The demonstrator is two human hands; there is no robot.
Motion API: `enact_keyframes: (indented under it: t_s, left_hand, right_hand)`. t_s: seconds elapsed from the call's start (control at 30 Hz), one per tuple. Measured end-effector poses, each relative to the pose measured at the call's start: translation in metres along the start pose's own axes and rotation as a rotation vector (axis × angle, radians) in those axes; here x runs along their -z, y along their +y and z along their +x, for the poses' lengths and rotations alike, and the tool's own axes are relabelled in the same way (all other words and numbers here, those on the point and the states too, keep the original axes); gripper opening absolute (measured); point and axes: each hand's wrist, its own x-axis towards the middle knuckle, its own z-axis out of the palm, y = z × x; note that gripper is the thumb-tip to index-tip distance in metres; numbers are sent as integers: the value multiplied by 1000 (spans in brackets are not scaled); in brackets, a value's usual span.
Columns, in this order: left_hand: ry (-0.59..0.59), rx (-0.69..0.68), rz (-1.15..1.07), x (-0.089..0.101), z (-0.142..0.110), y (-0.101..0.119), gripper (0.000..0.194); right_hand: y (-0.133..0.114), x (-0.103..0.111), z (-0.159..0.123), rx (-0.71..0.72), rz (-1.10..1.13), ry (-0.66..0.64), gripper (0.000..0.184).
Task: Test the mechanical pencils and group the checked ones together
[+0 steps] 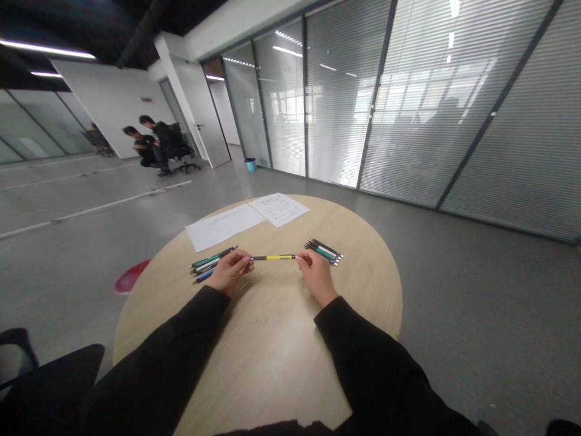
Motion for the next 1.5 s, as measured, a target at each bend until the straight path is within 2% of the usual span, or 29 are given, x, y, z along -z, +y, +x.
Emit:
enact_keyframes:
  t_s: [0.43, 1.5]
  left_hand:
    - [-9, -13, 21, -2, -2, 3, 39]
    - [-8, -8, 1, 3, 3, -4, 39]
  right_hand:
    - [-2, 1, 0, -3, -13, -8, 23]
    - [-2, 1, -1, -17, -12, -21, 24]
